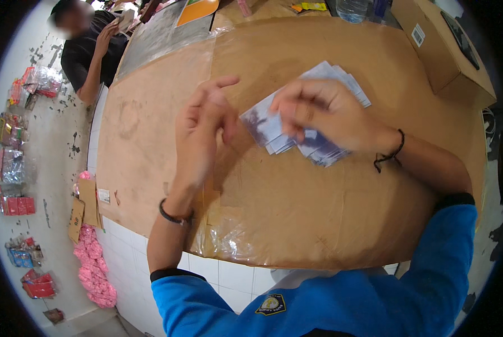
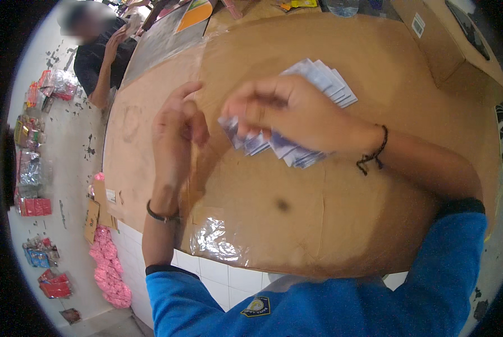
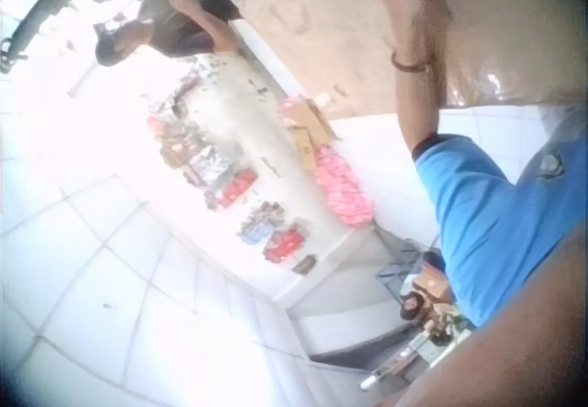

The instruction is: The person applies plastic film to small blue cutouts. The person gathers a stack of the cutouts, then positions them one at a time onto a larger sheet of plastic film on a table, pressing them down to adhere them.

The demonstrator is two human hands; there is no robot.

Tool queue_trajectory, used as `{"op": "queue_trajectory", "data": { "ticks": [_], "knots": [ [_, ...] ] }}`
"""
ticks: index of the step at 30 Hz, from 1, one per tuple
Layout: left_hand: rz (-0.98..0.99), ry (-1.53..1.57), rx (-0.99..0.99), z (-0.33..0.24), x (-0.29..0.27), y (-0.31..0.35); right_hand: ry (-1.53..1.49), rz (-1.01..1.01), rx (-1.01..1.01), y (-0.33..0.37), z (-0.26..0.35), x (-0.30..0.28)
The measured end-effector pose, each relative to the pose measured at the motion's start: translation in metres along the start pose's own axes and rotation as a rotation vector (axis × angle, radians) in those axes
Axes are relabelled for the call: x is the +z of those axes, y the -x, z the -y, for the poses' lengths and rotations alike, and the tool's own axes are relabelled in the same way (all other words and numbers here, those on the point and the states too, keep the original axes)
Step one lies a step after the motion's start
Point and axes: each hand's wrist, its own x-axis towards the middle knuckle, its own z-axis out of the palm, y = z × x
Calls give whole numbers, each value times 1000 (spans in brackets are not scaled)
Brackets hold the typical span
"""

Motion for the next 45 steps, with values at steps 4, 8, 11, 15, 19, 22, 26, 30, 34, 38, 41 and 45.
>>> {"op": "queue_trajectory", "data": {
  "ticks": [4,8,11,15,19,22,26,30,34,38,41,45],
  "knots": [
    [109,-1094,111,1,-3,0,344,-110,-41,-13,12,-21],
    [208,-1230,-7,1,9,0,908,20,-311,-12,-7,-28],
    [242,-1138,-10,6,6,2,1060,99,-293,-10,-9,-21],
    [133,-1009,236,18,5,0,1097,128,-258,-6,-11,-11],
    [120,-1087,125,11,2,-2,1066,135,-237,-3,-9,-17],
    [127,-1111,125,11,3,-5,1069,114,-249,-2,-9,-19],
    [98,-996,100,14,4,-3,1083,127,-272,-3,-8,-18],
    [108,-981,83,14,4,-5,1060,137,-274,-3,-4,-18],
    [84,-874,180,19,4,-5,1040,118,-349,-2,-11,-17],
    [127,-945,139,15,2,-5,1098,176,-414,-2,-11,-18],
    [156,-978,151,14,-1,-6,992,131,-313,-2,-6,-13],
    [174,-939,140,12,-2,-9,937,127,-257,0,-3,-12]
  ]
}}
